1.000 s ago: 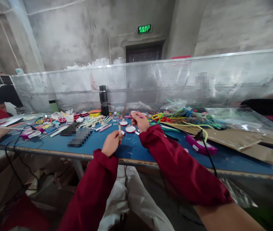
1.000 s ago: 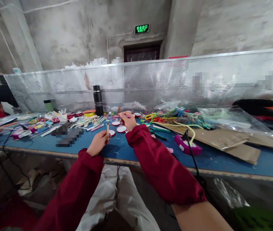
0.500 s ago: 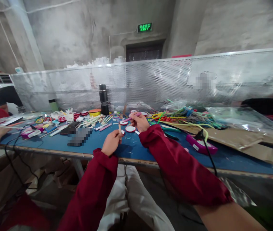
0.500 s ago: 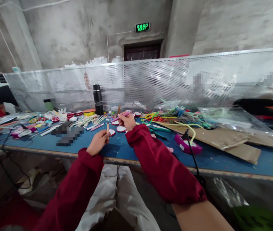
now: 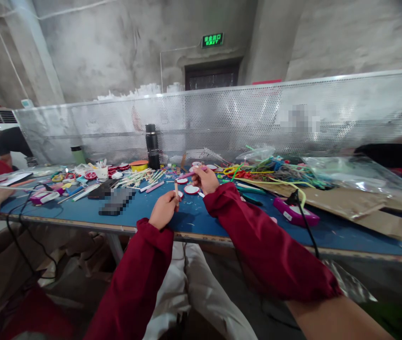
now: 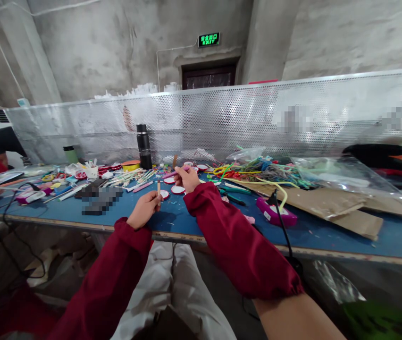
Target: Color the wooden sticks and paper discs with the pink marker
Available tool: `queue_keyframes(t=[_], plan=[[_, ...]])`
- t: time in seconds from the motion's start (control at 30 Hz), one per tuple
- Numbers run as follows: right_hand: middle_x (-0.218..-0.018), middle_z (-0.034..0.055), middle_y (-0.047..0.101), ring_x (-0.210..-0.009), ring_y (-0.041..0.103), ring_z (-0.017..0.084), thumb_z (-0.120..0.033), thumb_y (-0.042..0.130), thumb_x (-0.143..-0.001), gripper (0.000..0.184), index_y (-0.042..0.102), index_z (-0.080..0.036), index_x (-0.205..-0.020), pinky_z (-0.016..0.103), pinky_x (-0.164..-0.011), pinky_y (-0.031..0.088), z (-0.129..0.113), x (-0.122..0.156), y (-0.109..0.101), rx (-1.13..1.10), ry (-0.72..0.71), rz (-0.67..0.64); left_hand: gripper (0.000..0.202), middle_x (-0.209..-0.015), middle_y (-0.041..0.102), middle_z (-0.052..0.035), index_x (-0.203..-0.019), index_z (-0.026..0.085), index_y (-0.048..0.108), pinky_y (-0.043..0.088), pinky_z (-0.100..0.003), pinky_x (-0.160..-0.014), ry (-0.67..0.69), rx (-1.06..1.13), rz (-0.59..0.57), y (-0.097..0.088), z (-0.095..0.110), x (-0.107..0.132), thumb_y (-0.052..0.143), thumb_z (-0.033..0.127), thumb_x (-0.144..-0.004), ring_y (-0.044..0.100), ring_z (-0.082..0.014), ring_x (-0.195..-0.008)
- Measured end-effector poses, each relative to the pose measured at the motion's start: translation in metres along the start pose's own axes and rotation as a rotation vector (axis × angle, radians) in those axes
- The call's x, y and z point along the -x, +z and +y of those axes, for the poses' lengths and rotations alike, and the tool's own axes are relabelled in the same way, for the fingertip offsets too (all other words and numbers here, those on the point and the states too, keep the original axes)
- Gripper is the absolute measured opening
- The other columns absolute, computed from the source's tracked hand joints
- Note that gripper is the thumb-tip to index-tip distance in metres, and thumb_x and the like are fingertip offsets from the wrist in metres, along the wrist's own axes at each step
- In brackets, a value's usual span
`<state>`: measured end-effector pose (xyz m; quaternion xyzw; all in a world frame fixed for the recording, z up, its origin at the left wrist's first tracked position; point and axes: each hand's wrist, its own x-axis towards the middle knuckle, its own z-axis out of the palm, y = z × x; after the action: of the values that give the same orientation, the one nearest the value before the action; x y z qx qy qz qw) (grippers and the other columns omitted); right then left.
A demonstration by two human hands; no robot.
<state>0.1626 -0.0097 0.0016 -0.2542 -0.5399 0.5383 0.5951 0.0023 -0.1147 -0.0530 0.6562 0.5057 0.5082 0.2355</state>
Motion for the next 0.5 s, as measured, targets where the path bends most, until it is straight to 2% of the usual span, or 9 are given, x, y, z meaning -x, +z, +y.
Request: queue_keyframes(t=[0.3, 0.5], plan=[[-0.051, -0.0042, 0.061, -0.037, 0.048, 0.008, -0.044, 0.076, -0.07, 0.032, 0.053, -0.021, -0.068, 0.021, -0.038, 0.043, 0.0056, -0.0029, -0.0007, 0.092, 0.019, -0.038, 0.018, -0.059, 0.057, 0.0026, -0.081, 0.02, 0.058, 0.037, -0.024, -0.059, 0.006, -0.016, -0.02, -0.0012, 0.0048, 0.0016, 0.046, 0.031, -0.089, 0.052, -0.0134, -0.059], [-0.051, -0.0045, 0.062, -0.036, 0.048, 0.008, -0.043, 0.073, -0.073, 0.029, 0.054, -0.022, -0.07, 0.021, -0.038, 0.042, 0.0057, -0.0043, -0.0017, 0.085, -0.002, -0.001, 0.018, -0.059, 0.057, 0.0027, -0.081, 0.02, 0.058, 0.037, -0.024, -0.059, 0.011, -0.011, -0.023, -0.001, 0.0019, 0.0001, 0.047, 0.031, -0.089, 0.051, -0.0134, -0.058]])
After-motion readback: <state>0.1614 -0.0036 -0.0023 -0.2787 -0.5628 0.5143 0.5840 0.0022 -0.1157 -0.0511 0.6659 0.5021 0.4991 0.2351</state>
